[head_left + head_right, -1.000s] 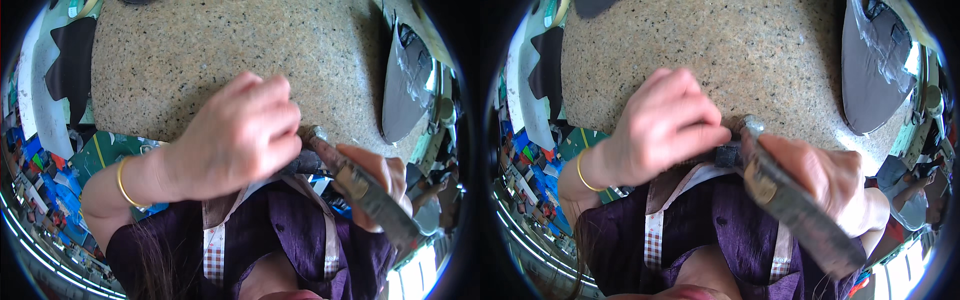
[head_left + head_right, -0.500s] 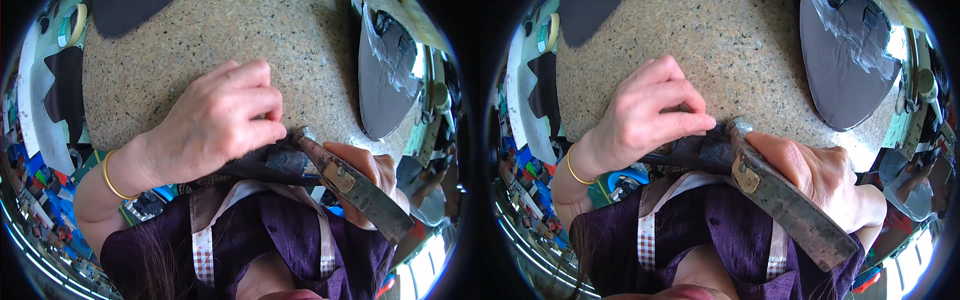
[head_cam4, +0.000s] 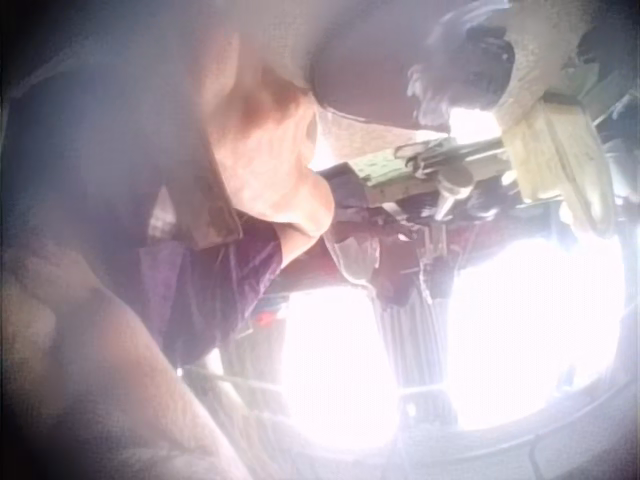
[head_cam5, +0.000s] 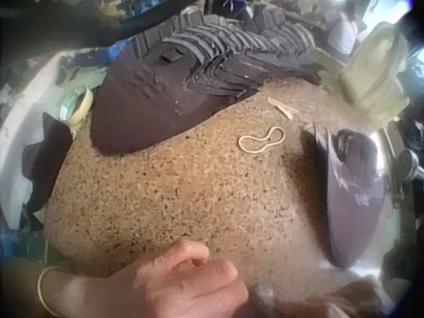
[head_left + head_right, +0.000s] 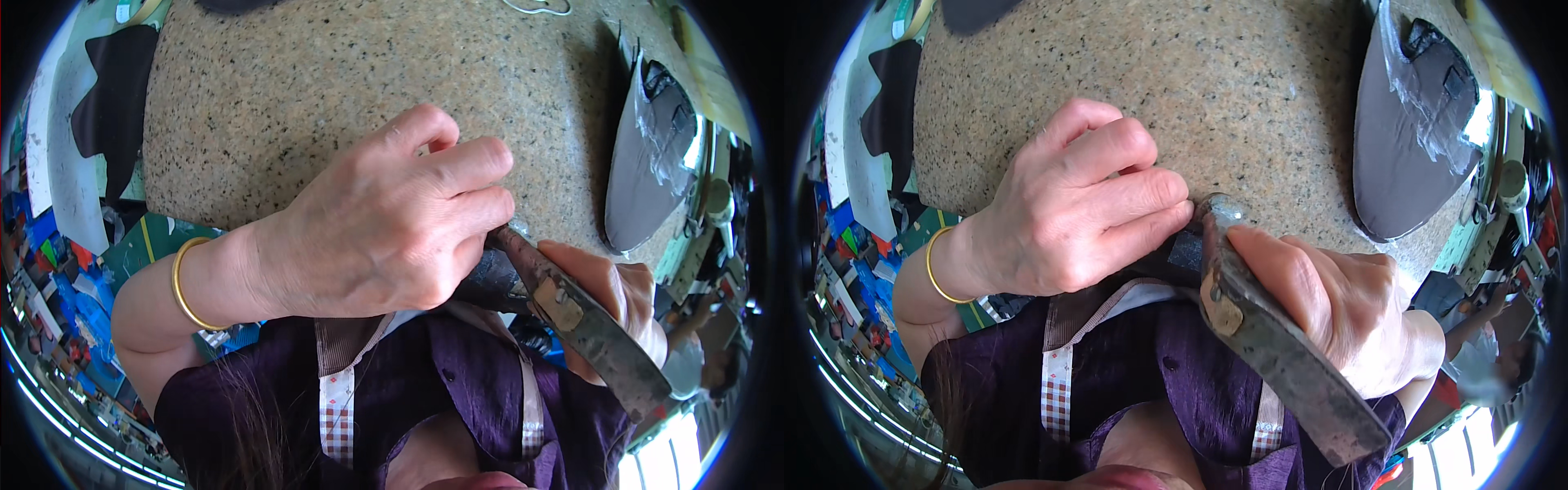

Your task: The person takes shoe upper pieces from a stack one at a time, folds their edges by hand, and hammers along the folded edges with a hammer.

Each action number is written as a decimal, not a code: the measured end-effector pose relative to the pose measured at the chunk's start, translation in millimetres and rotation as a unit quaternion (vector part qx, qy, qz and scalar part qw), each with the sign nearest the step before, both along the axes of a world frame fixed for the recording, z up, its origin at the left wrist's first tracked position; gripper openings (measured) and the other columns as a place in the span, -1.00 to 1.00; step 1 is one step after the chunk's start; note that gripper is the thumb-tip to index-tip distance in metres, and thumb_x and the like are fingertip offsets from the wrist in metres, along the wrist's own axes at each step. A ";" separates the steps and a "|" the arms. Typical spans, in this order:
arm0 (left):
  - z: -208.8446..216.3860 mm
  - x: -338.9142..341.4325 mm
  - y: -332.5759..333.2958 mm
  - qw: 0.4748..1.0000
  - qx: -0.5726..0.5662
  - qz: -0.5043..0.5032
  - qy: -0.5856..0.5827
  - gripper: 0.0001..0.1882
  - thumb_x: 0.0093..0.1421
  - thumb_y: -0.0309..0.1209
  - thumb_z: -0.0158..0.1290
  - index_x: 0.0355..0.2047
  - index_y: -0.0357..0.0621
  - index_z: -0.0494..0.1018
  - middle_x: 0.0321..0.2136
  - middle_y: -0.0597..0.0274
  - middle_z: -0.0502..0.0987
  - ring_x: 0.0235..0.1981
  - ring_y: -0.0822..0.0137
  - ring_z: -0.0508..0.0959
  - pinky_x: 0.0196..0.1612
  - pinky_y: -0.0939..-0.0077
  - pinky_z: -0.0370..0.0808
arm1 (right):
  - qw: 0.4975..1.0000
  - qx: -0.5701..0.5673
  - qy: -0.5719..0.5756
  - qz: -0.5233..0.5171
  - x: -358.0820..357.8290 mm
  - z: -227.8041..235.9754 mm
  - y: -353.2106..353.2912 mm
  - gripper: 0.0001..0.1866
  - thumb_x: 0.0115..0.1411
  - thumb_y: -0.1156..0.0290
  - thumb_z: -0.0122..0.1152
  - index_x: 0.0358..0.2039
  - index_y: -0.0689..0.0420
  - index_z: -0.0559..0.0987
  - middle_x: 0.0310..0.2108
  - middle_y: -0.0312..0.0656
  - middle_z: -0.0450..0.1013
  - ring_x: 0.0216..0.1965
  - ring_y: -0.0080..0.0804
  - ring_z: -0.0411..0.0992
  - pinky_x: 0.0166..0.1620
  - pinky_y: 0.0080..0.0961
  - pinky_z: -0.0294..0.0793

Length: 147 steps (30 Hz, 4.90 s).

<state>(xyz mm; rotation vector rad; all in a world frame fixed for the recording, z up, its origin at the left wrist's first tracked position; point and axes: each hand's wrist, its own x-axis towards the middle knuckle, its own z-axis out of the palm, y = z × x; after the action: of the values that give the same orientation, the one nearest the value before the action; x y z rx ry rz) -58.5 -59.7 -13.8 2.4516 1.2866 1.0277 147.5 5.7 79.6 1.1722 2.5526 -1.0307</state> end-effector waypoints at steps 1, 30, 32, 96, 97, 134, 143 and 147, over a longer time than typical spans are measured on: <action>-1.1 -3.1 0.1 1.000 -0.001 0.003 -0.001 -0.80 -0.26 -0.42 0.19 -0.52 -0.13 0.56 -0.47 0.39 0.50 -0.42 0.35 0.43 -0.35 0.43 0.37 | 0.998 -0.050 0.026 -0.018 -3.2 -0.3 0.1 -0.65 -0.06 0.34 0.38 -0.21 0.06 0.59 -0.37 -0.26 0.58 -0.39 -0.26 0.47 -0.21 -0.38 0.39; -11.0 -0.3 -39.8 0.975 -0.071 0.194 -0.079 -0.81 -0.19 -0.40 0.17 -0.47 -0.08 0.58 -0.48 0.46 0.51 -0.43 0.35 0.39 -0.27 0.39 0.24 | 0.995 0.020 -0.037 0.086 -27.0 1.5 4.1 -0.63 -0.05 0.33 0.40 -0.18 0.07 0.59 -0.36 -0.26 0.58 -0.39 -0.33 0.46 -0.22 -0.44 0.38; -4.9 1.2 -41.2 0.976 -0.077 0.198 -0.041 -0.82 -0.20 -0.38 0.18 -0.49 -0.07 0.59 -0.49 0.47 0.51 -0.43 0.35 0.38 -0.24 0.38 0.23 | 0.993 0.037 -0.025 0.110 -24.9 -0.9 9.1 -0.64 -0.04 0.30 0.39 -0.19 0.07 0.59 -0.36 -0.27 0.58 -0.40 -0.33 0.45 -0.22 -0.44 0.37; 37.9 61.7 -0.7 0.960 -0.123 -0.119 -0.220 -0.88 0.03 -0.53 0.08 -0.43 -0.21 0.35 -0.33 0.10 0.32 -0.26 0.18 0.45 -0.30 0.33 0.50 | 0.840 0.283 0.404 -0.226 100.9 14.4 41.5 -0.66 0.23 0.22 0.03 -0.33 0.31 0.50 -0.64 -0.31 0.24 -0.69 -0.67 0.12 -0.62 -0.72 0.02; 46.5 69.1 26.1 0.966 -0.091 -0.140 -0.198 -0.87 0.04 -0.53 0.08 -0.42 -0.23 0.34 -0.32 0.08 0.32 -0.27 0.17 0.46 -0.32 0.33 0.52 | 0.834 0.273 0.412 -0.246 103.1 31.6 44.4 -0.68 0.31 0.28 -0.05 -0.41 0.31 0.44 -0.66 -0.32 0.21 -0.70 -0.71 0.08 -0.65 -0.72 -0.06; 94.4 -140.2 135.9 0.990 -0.053 0.104 0.074 -0.78 0.03 -0.46 0.19 -0.39 -0.26 0.37 -0.42 0.09 0.52 -0.33 0.13 0.54 -0.22 0.32 0.43 | 0.901 0.357 0.207 0.135 -224.7 -11.5 234.4 -0.68 0.22 0.22 0.06 -0.33 0.22 0.61 -0.37 0.13 0.51 -0.28 0.08 0.49 -0.19 -0.12 0.47; 149.9 -63.7 -15.5 0.986 -0.155 -0.054 -0.034 -0.73 0.01 -0.70 0.07 -0.23 -0.25 0.47 -0.35 0.10 0.47 -0.32 0.15 0.51 -0.23 0.39 0.45 | 0.968 0.005 0.243 0.067 -116.6 40.2 93.0 -0.68 0.23 0.25 0.17 -0.48 0.29 0.52 -0.70 -0.18 0.37 -0.65 -0.51 0.34 -0.55 -0.44 0.34; 110.6 -18.1 -29.4 0.942 -0.248 -0.115 -0.195 -0.73 0.08 -0.67 0.05 -0.17 -0.28 0.47 -0.29 0.14 0.47 -0.24 0.24 0.50 -0.14 0.43 0.42 | 0.970 -0.039 0.163 0.179 -30.1 23.9 44.8 -0.77 0.23 0.32 0.16 -0.33 0.26 0.53 -0.59 -0.15 0.43 -0.54 -0.41 0.43 -0.45 -0.45 0.38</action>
<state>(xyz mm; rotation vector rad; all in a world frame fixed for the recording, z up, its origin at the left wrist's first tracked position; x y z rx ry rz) -76.6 -89.1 96.8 1.8503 0.9574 0.9256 117.3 50.5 103.4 0.5244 2.7873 -1.3007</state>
